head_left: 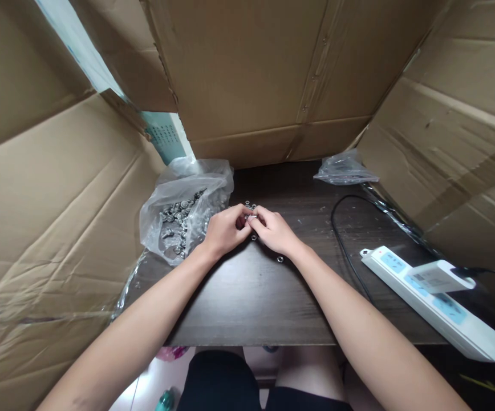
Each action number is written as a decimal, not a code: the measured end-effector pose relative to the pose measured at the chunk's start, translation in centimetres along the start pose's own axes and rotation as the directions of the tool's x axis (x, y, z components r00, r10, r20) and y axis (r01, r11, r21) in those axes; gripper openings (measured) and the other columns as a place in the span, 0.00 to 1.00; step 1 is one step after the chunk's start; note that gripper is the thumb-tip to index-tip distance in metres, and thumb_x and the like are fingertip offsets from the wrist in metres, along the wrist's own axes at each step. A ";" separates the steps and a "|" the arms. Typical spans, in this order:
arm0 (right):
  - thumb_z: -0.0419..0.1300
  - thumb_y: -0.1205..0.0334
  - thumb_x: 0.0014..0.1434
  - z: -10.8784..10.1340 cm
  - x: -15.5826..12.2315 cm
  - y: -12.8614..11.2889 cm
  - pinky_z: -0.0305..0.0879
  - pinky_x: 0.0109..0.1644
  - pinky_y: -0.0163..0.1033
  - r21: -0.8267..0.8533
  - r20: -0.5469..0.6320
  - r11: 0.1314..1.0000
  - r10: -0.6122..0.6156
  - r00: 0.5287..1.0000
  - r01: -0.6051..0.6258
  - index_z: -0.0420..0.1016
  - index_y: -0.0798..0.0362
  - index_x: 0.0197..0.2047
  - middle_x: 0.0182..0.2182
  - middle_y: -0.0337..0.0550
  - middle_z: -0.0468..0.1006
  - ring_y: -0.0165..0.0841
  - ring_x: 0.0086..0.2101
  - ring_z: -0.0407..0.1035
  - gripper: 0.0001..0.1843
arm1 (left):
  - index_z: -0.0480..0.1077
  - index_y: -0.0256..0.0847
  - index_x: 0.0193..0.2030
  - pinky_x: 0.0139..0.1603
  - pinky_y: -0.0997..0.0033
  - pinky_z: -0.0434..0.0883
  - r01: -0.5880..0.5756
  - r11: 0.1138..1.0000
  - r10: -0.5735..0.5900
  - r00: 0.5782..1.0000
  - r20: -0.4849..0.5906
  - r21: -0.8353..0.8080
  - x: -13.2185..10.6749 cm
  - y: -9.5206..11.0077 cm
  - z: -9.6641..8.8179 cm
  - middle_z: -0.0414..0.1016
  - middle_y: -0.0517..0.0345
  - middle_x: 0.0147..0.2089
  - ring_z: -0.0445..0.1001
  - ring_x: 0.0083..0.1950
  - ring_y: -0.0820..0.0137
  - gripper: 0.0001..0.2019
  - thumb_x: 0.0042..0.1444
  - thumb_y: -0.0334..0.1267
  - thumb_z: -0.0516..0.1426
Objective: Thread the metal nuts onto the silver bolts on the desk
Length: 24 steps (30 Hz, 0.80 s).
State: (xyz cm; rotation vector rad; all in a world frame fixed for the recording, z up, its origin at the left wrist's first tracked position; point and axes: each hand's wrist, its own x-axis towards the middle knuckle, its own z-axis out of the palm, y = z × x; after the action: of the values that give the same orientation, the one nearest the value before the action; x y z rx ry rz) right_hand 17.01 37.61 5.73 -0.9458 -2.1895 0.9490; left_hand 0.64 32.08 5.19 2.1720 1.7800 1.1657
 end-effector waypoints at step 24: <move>0.50 0.55 0.68 0.1 0.1 -0.1 0.56 0.39 0.38 0.022 0.008 1.000 0.004 1.000 -0.005 0.67 0.51 0.32 0.29 0.40 0.73 0.35 0.32 0.66 0.15 | 0.74 0.42 0.43 0.36 0.71 0.67 -0.005 0.999 0.004 1.000 0.005 0.040 0.0 0.5 0.2 0.75 0.61 0.31 0.74 0.34 0.70 0.08 0.56 0.32 0.59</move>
State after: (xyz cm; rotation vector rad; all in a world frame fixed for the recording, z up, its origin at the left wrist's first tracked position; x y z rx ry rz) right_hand 16.84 37.61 5.77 -0.9386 -2.1803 0.9786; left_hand 1.15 31.99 5.35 2.1997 1.8126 1.1350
